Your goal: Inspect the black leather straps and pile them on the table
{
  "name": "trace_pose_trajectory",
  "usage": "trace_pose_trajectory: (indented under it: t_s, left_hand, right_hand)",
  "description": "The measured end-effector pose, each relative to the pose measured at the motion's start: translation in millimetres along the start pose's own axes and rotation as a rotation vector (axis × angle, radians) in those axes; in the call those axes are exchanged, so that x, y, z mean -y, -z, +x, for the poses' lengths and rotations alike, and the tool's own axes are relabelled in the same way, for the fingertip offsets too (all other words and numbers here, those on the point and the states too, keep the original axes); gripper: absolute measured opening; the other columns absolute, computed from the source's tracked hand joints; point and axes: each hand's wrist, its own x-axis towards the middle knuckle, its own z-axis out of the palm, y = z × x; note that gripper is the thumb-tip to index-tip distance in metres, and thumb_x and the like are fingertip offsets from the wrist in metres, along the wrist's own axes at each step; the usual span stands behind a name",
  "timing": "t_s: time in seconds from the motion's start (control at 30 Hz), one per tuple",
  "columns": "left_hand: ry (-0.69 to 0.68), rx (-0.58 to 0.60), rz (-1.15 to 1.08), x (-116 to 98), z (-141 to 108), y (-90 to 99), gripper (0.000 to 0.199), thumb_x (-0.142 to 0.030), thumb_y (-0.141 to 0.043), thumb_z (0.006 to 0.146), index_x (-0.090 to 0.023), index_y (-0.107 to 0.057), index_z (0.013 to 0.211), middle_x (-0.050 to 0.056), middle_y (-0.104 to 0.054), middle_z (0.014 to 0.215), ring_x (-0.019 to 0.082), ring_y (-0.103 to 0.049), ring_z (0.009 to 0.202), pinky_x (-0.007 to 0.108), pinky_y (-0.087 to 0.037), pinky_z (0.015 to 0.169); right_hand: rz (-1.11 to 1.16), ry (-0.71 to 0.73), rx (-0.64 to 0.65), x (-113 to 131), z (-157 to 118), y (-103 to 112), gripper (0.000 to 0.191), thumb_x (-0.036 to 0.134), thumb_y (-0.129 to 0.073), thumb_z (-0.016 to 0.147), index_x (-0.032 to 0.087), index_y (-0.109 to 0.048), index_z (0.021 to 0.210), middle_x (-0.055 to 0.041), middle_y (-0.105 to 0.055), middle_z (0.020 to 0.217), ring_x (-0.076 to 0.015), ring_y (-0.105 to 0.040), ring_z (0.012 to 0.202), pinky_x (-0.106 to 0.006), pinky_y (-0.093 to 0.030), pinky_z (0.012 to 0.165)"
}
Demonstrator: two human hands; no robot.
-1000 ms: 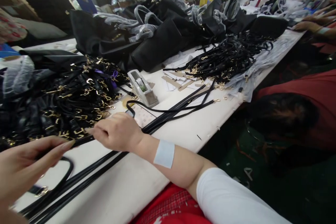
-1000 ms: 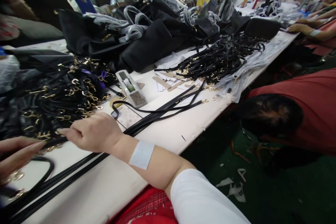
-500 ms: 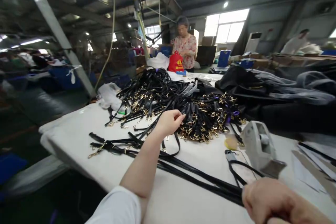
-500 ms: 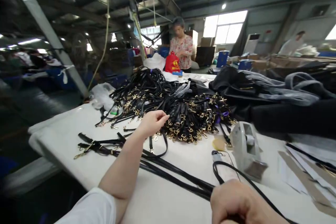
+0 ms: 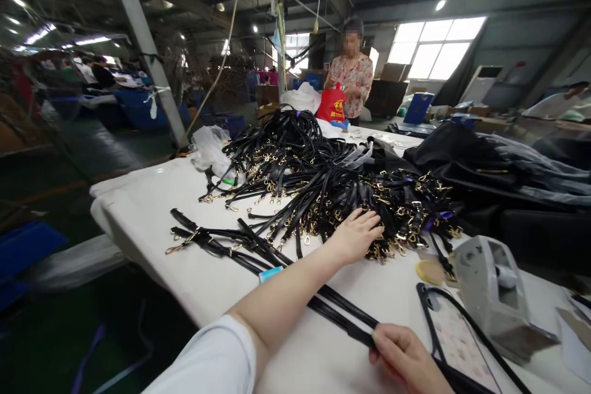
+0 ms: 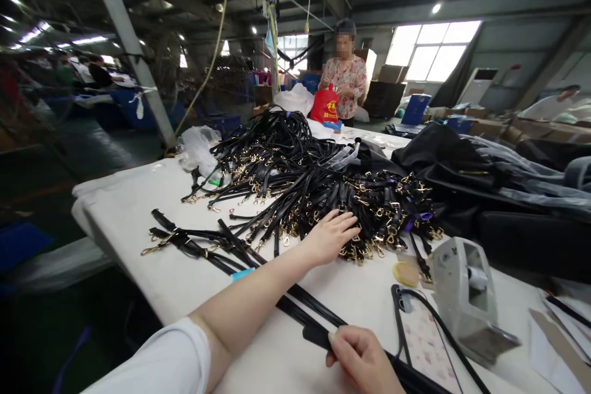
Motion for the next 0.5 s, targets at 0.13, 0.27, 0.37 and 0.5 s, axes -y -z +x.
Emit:
trace_pose_trajectory:
  t_s: [0.13,0.27,0.37,0.5]
  left_hand:
    - [0.029,0.000,0.072,5.6,2.9,-16.6,0.026,-0.012,-0.044,0.095,-0.014,-0.064,0.111,0.011,-0.064,0.119,0.023,-0.056,0.114,0.037,-0.041,0.099]
    - [0.074,-0.023,0.040,10.0,4.1,-10.2,0.021,-0.011,-0.044,0.094,-0.013,-0.065,0.097,0.011,-0.066,0.110,0.025,-0.058,0.106,0.038,-0.044,0.090]
    - [0.082,-0.058,-0.046,7.5,6.8,-0.7,0.017,-0.017,-0.048,0.096,-0.016,-0.065,0.095,0.009,-0.065,0.119,0.024,-0.057,0.112,0.040,-0.042,0.097]
    - [0.095,-0.109,-0.205,-10.1,5.6,28.3,0.022,-0.029,-0.043,0.102,-0.019,-0.062,0.096,0.003,-0.071,0.104,0.016,-0.063,0.099,0.035,-0.043,0.100]
  right_hand:
    - [0.074,-0.006,-0.077,0.4,-7.1,5.1,0.062,0.074,-0.065,0.074,0.013,-0.067,0.061,0.0015,-0.043,0.054,-0.0075,-0.022,0.048,-0.026,-0.011,0.050]
    - [0.216,0.039,-0.228,5.7,-15.8,11.8,0.056,0.067,-0.072,0.074,0.013,-0.067,0.060,0.0012,-0.046,0.052,-0.0071,-0.023,0.048,-0.023,-0.023,0.049]
    - [0.337,0.053,-0.358,11.3,-22.3,18.8,0.049,0.061,-0.076,0.074,0.013,-0.068,0.064,-0.0015,-0.056,0.058,-0.0065,-0.025,0.047,-0.022,-0.033,0.049]
    - [0.457,0.118,-0.521,15.5,-25.8,33.1,0.045,0.058,-0.078,0.073,0.013,-0.070,0.069,0.0019,-0.049,0.051,-0.0064,-0.025,0.047,-0.020,-0.038,0.050]
